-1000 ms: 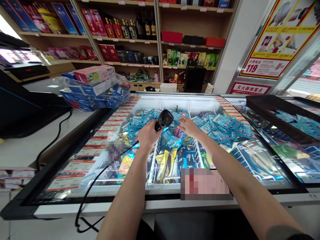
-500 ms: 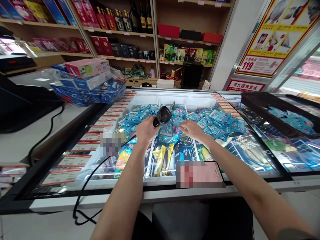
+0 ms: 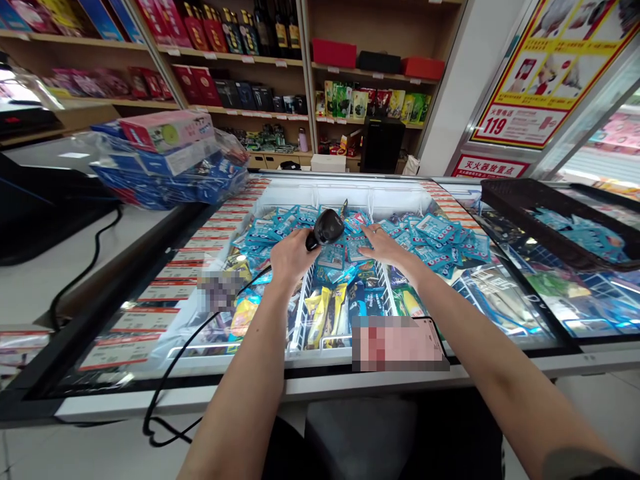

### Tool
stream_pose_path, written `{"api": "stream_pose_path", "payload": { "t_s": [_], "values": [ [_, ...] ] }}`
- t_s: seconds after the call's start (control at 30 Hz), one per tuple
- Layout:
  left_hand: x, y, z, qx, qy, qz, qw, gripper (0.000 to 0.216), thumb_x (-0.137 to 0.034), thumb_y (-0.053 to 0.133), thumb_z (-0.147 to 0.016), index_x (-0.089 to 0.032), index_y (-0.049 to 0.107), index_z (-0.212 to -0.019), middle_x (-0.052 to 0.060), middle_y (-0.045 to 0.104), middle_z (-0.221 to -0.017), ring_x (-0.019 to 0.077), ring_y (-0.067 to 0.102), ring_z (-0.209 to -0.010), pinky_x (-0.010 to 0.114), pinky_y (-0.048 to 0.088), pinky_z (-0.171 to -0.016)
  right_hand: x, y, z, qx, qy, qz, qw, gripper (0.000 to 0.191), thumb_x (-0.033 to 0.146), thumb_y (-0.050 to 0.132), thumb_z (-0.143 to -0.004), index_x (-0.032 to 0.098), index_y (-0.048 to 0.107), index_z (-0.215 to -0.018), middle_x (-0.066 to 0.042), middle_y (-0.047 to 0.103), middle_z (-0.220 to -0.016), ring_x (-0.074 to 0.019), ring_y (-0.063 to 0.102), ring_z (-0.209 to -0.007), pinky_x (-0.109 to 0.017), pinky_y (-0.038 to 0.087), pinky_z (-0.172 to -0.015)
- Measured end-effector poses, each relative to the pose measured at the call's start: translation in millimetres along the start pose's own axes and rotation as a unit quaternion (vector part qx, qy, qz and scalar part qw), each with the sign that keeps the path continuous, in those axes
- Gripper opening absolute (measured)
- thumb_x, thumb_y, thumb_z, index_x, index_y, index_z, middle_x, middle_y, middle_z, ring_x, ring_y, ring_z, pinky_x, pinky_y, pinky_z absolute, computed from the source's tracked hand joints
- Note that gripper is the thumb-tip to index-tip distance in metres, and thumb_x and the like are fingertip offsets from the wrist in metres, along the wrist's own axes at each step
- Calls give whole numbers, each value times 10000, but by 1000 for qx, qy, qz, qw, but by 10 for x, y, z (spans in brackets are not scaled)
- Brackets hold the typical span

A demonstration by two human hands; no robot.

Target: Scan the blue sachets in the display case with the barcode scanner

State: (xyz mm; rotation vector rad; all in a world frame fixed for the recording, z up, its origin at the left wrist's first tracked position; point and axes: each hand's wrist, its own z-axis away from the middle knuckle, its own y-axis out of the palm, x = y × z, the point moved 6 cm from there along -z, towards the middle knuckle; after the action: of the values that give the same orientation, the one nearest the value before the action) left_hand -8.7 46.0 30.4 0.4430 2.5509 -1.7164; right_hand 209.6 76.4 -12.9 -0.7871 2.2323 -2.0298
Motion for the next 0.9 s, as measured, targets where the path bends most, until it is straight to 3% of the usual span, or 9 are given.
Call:
{"api": "stream_pose_path", "payload": {
  "t_s": [0.07, 0.17, 0.27, 0.33, 0.43, 0.53, 0.63, 0.9],
  "values": [
    [-15, -5, 7, 5, 4, -1, 1000, 353, -412, 501, -802, -247, 577, -1104, 59, 645, -1082, 240, 606, -968, 281, 427, -677, 16, 26, -27, 52, -11, -24, 998, 724, 389, 568, -828, 187, 256, -1449, -132, 296, -1473, -264, 332, -1326, -366, 330, -1041],
    [-27, -1, 14, 4, 10, -4, 1000, 330, -405, 507, -796, -246, 587, -1075, 53, 652, -1048, 238, 609, -951, 279, 420, -667, -18, 7, -39, 68, 17, -36, 997, 706, 444, 623, -774, 187, 384, -1387, -127, 396, -1418, -273, 387, -1287, -362, 360, -1012],
    [-37, 1, 12, -1, 15, -4, 1000, 323, -413, 504, -796, -245, 592, -1058, 49, 652, -1024, 235, 616, -922, 279, 412, -655, -171, -167, 31, -28, 108, -25, 993, 664, 553, 696, -650, 174, 581, -1183, -126, 583, -1203, -298, 534, -1105, -371, 435, -882],
    [-52, -6, 11, -3, 19, -4, 1000, 322, -416, 502, -796, -241, 593, -1050, 50, 652, -1020, 231, 616, -914, 275, 405, -647, -299, -309, 147, -109, 158, -42, 980, 495, 584, 671, -651, 183, 657, -940, -78, 661, -952, -257, 606, -899, -347, 458, -763],
    [-91, -31, 16, -2, 28, 1, 1000, 316, -421, 507, -791, -242, 596, -1035, 45, 656, -1012, 225, 616, -910, 267, 392, -631, -482, -424, 364, -197, 182, -143, 953, 380, 553, 565, -751, 182, 592, -673, -8, 580, -598, -165, 572, -592, -289, 444, -581],
    [-142, -36, 33, 15, 44, 6, 999, 311, -427, 511, -785, -249, 598, -1025, 33, 663, -1003, 218, 616, -900, 262, 385, -622, -652, -386, 586, -249, 213, -264, 907, 329, 526, 529, -774, 200, 559, -744, 25, 516, -507, -154, 532, -464, -282, 429, -460],
    [-207, -6, 56, 41, 74, 8, 996, 301, -429, 513, -781, -248, 601, -1005, 25, 669, -985, 212, 618, -880, 259, 374, -602, -694, -284, 715, -263, 204, -341, 879, 330, 501, 527, -784, 203, 549, -925, 10, 564, -561, -181, 579, -491, -313, 477, -466],
    [-315, 102, 68, 81, 130, 3, 988, 285, -448, 510, -794, -237, 611, -956, 26, 674, -960, 210, 619, -883, 261, 375, -621, -696, -185, 736, -228, 197, -309, 902, 476, 453, 496, -814, 183, 467, -1204, -37, 608, -669, -193, 592, -502, -339, 495, -465]
  ]
}}
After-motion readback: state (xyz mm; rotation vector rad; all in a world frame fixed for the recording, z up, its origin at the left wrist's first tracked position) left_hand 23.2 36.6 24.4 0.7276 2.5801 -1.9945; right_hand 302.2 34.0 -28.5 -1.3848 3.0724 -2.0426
